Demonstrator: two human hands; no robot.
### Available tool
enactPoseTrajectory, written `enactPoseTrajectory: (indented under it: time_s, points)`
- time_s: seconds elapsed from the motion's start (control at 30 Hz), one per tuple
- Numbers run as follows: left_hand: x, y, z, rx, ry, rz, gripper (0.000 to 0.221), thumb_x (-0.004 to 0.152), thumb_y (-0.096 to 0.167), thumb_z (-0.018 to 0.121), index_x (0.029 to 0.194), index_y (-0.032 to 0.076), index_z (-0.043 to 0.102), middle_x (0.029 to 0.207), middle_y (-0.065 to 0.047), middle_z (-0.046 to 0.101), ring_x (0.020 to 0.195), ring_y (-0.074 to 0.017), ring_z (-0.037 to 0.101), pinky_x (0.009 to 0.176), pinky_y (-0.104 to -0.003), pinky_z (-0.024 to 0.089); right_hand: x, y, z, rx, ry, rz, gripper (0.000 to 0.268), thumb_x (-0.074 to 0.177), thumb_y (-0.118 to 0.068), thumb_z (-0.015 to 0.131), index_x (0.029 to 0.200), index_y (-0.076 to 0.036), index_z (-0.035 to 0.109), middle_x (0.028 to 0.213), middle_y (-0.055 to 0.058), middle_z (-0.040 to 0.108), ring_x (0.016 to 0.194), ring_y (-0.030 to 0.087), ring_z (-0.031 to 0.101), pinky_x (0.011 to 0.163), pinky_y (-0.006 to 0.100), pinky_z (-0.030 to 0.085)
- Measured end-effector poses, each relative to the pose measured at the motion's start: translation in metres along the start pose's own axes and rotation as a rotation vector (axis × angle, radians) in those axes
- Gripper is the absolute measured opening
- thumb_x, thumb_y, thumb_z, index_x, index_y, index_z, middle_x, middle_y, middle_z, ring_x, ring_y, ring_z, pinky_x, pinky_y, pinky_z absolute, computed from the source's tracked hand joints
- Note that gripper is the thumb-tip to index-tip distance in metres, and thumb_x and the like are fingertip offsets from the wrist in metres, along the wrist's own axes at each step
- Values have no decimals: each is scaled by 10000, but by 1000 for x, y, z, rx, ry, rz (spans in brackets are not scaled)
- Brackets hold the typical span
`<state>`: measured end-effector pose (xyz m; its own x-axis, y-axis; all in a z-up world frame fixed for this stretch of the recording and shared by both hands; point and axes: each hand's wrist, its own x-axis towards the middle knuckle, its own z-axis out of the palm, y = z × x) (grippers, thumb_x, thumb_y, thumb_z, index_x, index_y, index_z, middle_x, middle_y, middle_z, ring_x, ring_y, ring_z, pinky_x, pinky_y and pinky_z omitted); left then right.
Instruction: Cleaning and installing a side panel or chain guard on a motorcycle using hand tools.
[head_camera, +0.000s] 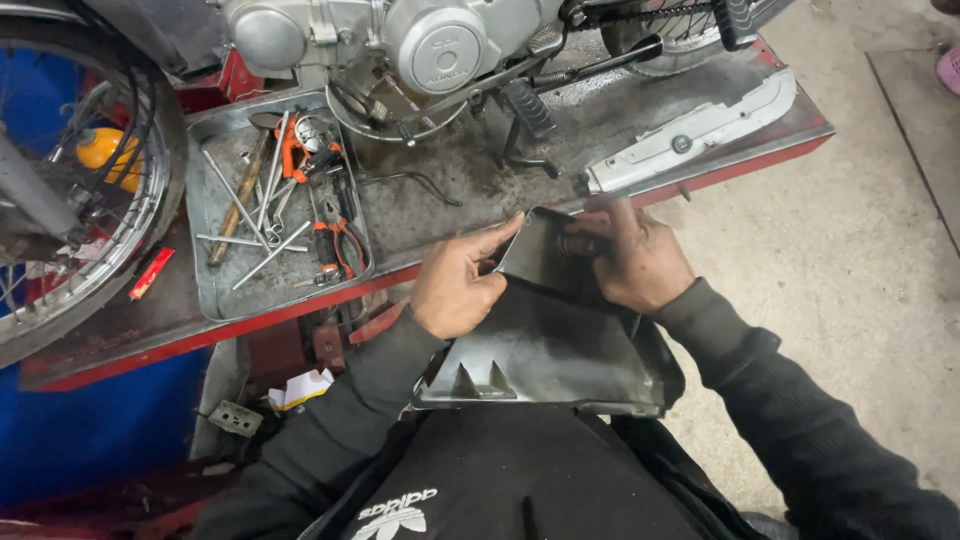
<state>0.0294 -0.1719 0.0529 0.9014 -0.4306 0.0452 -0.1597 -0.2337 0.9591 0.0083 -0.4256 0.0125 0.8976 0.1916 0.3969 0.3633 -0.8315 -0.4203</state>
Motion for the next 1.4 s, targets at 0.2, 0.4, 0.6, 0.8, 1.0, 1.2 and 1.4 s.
enactPoseTrajectory:
  time_s: [0.2, 0.4, 0.6, 0.8, 1.0, 1.2, 1.4]
  points:
    - [6, -14, 7, -5, -12, -6, 691, 681, -15, 555, 1338, 189, 619, 1215, -158, 697, 1130, -293, 652, 876, -331, 581, 0, -8, 2, 73, -67, 404, 581, 635, -98, 648, 1166, -201, 434, 927, 44, 758, 898, 396, 706, 839, 527, 536]
    - [3, 3, 0, -54, -25, 8, 688, 704, -23, 533, 1364, 159, 596, 1237, -164, 689, 1112, -297, 652, 886, -330, 578, -1, -14, -14, 69, 126, 52, 526, 602, 24, 714, 1092, -135, 607, 962, 72, 742, 963, 378, 689, 800, 487, 565]
    - [-2, 5, 2, 53, 3, 12, 661, 696, -18, 568, 1321, 189, 630, 1217, -163, 695, 1103, -355, 654, 863, -342, 594, -8, -4, 4, -318, 100, -235, 474, 712, 11, 587, 1163, -133, 616, 837, 51, 685, 967, 291, 656, 725, 449, 593]
    - [2, -18, 10, 119, -11, 1, 682, 682, 10, 548, 1325, 224, 622, 1166, -117, 719, 1072, -312, 679, 852, -392, 605, -18, 4, 14, -345, 36, -83, 465, 708, -97, 715, 1092, -41, 458, 797, 148, 706, 832, 373, 701, 655, 497, 585]
    - [9, -16, 6, -55, -38, 76, 689, 678, -62, 546, 1333, 139, 611, 1261, -177, 666, 1159, -308, 631, 867, -358, 584, -16, 6, 5, -268, 130, -132, 445, 632, -64, 719, 1042, -83, 546, 773, 107, 685, 836, 356, 702, 706, 445, 583]
    - [16, -18, 11, -129, -121, 89, 679, 702, -76, 539, 1358, 92, 587, 1250, -202, 674, 1155, -303, 623, 874, -373, 578, -27, -4, 4, -365, 259, -223, 446, 780, -9, 597, 1222, -66, 580, 1013, 109, 639, 825, 337, 669, 653, 458, 560]
    - [35, -19, 11, -100, -260, 73, 699, 685, -65, 537, 1355, 124, 601, 1176, -213, 704, 1078, -279, 669, 865, -363, 593, -28, -26, -9, -371, 210, -229, 249, 932, -73, 434, 1108, -55, 610, 903, 125, 644, 766, 320, 658, 694, 399, 543]
